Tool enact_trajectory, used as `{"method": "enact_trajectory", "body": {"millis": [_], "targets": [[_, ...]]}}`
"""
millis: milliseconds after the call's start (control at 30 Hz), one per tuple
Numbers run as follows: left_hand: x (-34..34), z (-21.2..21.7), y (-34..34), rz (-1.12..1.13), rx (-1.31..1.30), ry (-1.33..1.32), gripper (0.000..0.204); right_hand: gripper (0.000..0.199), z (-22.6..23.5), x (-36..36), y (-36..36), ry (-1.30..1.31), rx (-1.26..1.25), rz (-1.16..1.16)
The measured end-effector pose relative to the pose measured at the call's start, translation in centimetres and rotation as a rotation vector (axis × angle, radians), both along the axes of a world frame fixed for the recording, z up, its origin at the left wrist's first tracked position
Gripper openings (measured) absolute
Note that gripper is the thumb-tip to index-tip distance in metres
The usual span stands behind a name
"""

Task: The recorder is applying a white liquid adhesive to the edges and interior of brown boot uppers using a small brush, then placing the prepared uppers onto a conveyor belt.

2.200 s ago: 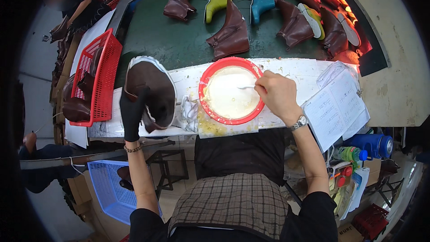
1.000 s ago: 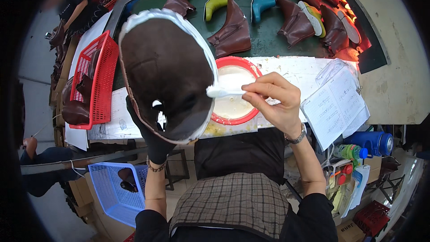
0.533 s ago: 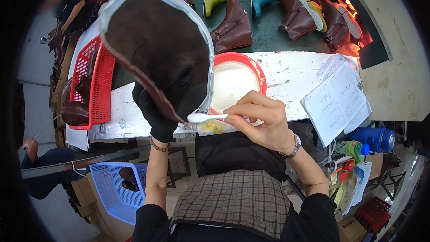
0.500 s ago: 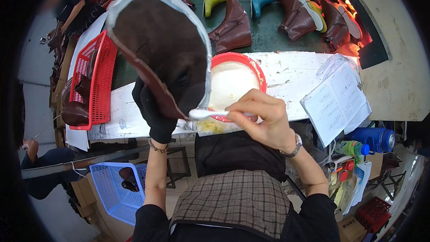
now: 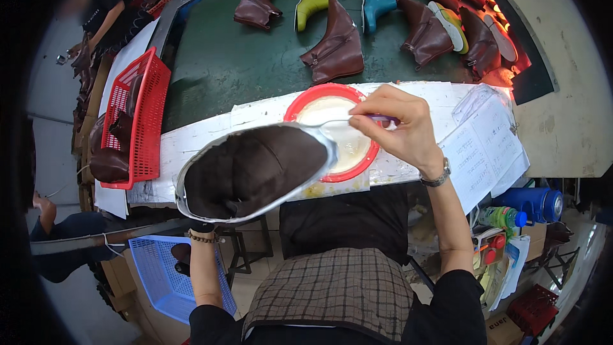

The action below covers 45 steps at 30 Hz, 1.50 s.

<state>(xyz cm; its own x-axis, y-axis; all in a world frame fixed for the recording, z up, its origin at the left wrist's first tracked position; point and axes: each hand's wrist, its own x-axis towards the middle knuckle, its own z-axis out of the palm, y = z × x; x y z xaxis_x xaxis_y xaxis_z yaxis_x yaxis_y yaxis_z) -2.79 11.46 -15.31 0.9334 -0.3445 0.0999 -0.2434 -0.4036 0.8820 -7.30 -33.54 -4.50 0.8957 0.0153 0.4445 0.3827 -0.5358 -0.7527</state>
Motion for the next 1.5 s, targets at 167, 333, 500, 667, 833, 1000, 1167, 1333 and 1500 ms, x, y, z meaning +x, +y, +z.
{"method": "enact_trajectory", "body": {"millis": [167,333,500,667,833,1000,1167,1333,1500], "targets": [[0.7,0.3,-1.9,0.003,-0.024,0.021,0.066,0.014,0.2,1.2,0.5,-0.061,0.028,0.134],[1.9,0.8,-4.0,0.028,-0.042,0.036,0.065,0.015,1.1,0.6,0.2,-0.016,-0.01,0.133],[1.0,1.0,-7.3,0.045,-0.056,0.055,0.064,0.014,2.4,2.1,0.8,-0.057,-0.019,0.237],[1.2,1.6,-9.6,0.082,-0.073,0.062,0.063,0.013,3.5,1.8,0.1,-0.051,-0.064,0.246],[1.1,2.0,-10.6,0.098,-0.086,0.081,0.062,0.012,3.6,2.7,1.2,-0.037,-0.048,0.292],[0.3,2.8,-11.4,0.091,-0.096,0.094,0.061,0.01,3.9,4.5,2.7,-0.073,-0.121,0.434],[-0.2,3.3,-13.9,0.074,-0.108,0.107,0.059,0.009,3.8,6.8,5.7,-0.209,-0.109,0.586],[1.5,4.4,-11.3,0.055,-0.128,0.125,0.058,0.012,3.9,6.3,3.4,-0.141,-0.03,0.555],[1.3,4.9,-7.6,0.01,-0.165,0.155,0.057,0.021,2.0,3.5,0.6,-0.041,0.067,0.425]]}}
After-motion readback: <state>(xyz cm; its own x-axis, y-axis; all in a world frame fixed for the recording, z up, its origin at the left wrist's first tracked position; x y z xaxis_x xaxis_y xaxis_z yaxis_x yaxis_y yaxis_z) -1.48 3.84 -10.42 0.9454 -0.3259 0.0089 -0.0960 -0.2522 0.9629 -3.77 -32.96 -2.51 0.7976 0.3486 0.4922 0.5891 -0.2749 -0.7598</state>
